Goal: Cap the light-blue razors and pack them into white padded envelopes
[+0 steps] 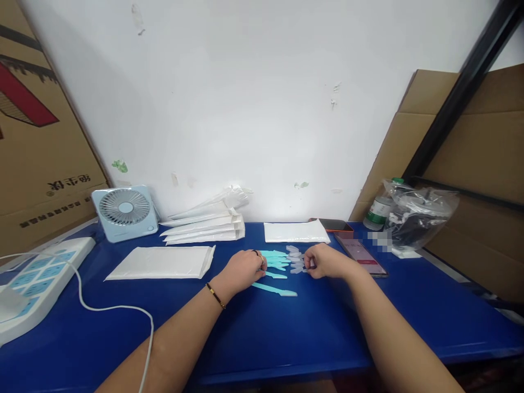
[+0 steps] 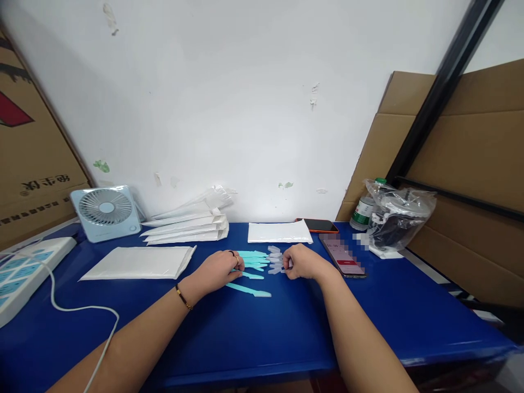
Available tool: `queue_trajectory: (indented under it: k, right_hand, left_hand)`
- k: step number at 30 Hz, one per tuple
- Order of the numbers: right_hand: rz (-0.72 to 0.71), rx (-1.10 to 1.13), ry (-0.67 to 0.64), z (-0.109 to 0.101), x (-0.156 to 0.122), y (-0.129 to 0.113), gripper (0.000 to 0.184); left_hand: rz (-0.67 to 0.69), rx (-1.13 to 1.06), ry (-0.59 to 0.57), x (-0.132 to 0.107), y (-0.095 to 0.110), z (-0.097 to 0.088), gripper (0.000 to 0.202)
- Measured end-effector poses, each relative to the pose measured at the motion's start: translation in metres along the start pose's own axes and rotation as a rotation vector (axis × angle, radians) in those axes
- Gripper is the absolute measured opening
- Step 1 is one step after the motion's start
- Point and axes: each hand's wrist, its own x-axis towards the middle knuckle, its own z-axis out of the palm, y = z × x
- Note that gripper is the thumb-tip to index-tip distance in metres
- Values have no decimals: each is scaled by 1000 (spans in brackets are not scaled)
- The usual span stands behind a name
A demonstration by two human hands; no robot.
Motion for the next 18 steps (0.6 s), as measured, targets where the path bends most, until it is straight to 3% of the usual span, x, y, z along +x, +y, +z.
queue_trajectory:
  k: [5, 10, 15, 18]
  right_hand:
    - [-3, 16, 7, 3, 1, -4, 14]
    - [-19, 162, 101, 2, 0, 0, 34]
    - [3, 316, -30, 0, -2, -2, 32]
    - [36, 375, -157, 1, -3, -10, 33]
  left_hand:
    - [63, 116, 19, 4, 4, 4, 12]
    - [93, 184, 79, 5, 6, 5, 15]
    - [78, 191, 122, 2, 8, -1, 15]
    - [75, 159, 90, 0, 8, -3, 14]
